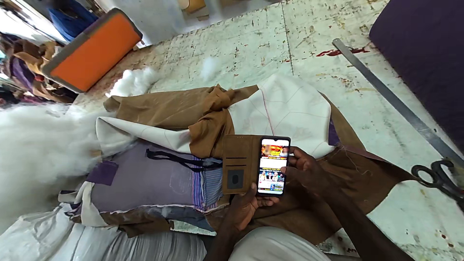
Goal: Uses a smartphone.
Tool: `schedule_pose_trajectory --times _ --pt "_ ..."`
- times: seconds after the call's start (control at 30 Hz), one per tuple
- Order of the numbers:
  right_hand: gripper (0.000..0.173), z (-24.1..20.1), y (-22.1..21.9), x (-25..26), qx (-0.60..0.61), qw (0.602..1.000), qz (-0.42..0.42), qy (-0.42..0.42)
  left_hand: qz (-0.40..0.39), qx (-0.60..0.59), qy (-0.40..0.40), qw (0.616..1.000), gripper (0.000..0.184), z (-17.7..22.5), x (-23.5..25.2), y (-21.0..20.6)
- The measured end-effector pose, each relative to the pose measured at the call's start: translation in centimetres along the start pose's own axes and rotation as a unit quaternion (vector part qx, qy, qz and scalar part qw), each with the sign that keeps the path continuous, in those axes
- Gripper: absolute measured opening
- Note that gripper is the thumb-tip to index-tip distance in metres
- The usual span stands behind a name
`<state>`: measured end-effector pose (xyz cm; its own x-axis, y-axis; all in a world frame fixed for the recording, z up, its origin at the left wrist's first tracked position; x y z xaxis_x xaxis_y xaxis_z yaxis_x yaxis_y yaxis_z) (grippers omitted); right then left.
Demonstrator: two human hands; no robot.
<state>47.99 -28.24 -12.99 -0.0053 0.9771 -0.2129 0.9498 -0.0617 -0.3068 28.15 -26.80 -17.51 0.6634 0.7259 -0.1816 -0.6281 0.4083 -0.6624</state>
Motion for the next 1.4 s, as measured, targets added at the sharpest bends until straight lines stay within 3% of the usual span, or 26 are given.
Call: schedule_pose_trajectory --times 0.57,1.4 --pt "0.050 0.29 0.02 -0.04 0.006 1.000 -0.006 0.009 0.009 -0.004 0.004 1.000 0.040 -0.33 -0.10 0.32" --pt "0.036 0.43 0.32 -0.06 -0.012 1.000 0.012 0.010 0.006 0.003 0.006 1.000 0.041 -0.41 -0.21 0.15"
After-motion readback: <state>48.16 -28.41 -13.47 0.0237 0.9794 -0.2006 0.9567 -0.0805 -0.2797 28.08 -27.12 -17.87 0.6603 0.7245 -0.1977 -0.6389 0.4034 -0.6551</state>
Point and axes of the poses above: each hand's wrist, its own x-axis towards the middle knuckle, its own y-axis out of the back of the hand, z = x × y, the point moved 7 cm from there along x, towards the middle knuckle, and after that the axes turned 10 degrees about -y, right-handed, at the moved point
